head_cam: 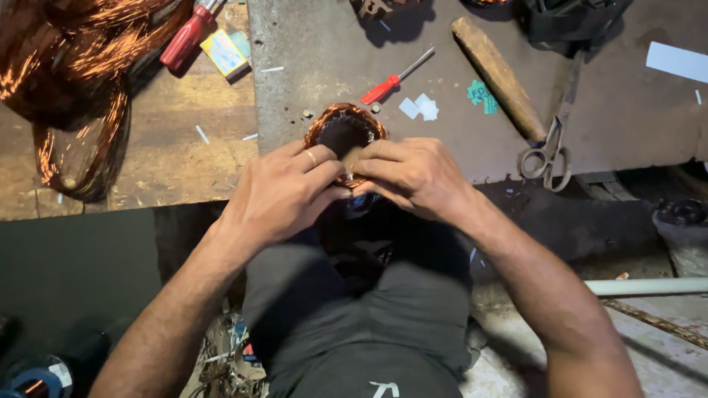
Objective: The person winds copper wire and inserts small insulating strips into an electromechanical stator by hand, occasionally using a screwdriver to press materials into place.
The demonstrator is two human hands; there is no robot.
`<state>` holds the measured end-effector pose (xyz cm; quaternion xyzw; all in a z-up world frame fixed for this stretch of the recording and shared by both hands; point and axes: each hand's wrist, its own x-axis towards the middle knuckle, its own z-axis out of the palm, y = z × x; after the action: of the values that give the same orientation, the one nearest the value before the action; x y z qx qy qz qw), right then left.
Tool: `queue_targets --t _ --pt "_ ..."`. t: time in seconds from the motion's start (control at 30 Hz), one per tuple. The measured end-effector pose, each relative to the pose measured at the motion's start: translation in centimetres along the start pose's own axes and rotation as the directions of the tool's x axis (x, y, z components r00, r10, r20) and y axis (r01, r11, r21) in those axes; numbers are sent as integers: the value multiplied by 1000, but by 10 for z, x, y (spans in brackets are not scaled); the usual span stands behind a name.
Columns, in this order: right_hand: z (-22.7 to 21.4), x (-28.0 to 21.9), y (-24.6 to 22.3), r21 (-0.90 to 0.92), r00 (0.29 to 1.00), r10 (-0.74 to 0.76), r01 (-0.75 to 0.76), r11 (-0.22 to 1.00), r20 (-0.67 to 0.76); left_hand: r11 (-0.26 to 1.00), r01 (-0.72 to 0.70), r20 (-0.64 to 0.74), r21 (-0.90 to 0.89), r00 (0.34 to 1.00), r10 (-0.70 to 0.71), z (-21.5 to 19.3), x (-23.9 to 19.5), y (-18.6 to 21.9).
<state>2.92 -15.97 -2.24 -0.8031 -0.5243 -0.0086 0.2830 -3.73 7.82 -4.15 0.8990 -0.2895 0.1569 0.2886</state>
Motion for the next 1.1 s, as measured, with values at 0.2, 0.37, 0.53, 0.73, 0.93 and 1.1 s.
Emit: queue_targets --t 0.2,0.37,0.53,0.73,0.93,1.1 --pt "-3 6 -5 72 998 57 -58 996 8 999 16 78 29 997 -18 2 -2 -6" --pt "-5 10 -7 -6 978 174 -175 985 112 999 -13 -23 -36 1000 12 -1 -2 -2" --pt "-19 10 -5 97 991 101 -109 989 92 996 24 -35 82 999 -21 4 3 8" --pt "-28 12 3 218 965 152 -199 955 215 993 47 -30 107 999 -44 13 1 6" --pt "-20 10 -9 -90 977 73 -56 994 198 997 47 -53 60 998 -44 10 0 5" --pt "-29 12 -5 -328 982 -12 74 942 187 993 -23 46 114 999 17 -10 5 10"
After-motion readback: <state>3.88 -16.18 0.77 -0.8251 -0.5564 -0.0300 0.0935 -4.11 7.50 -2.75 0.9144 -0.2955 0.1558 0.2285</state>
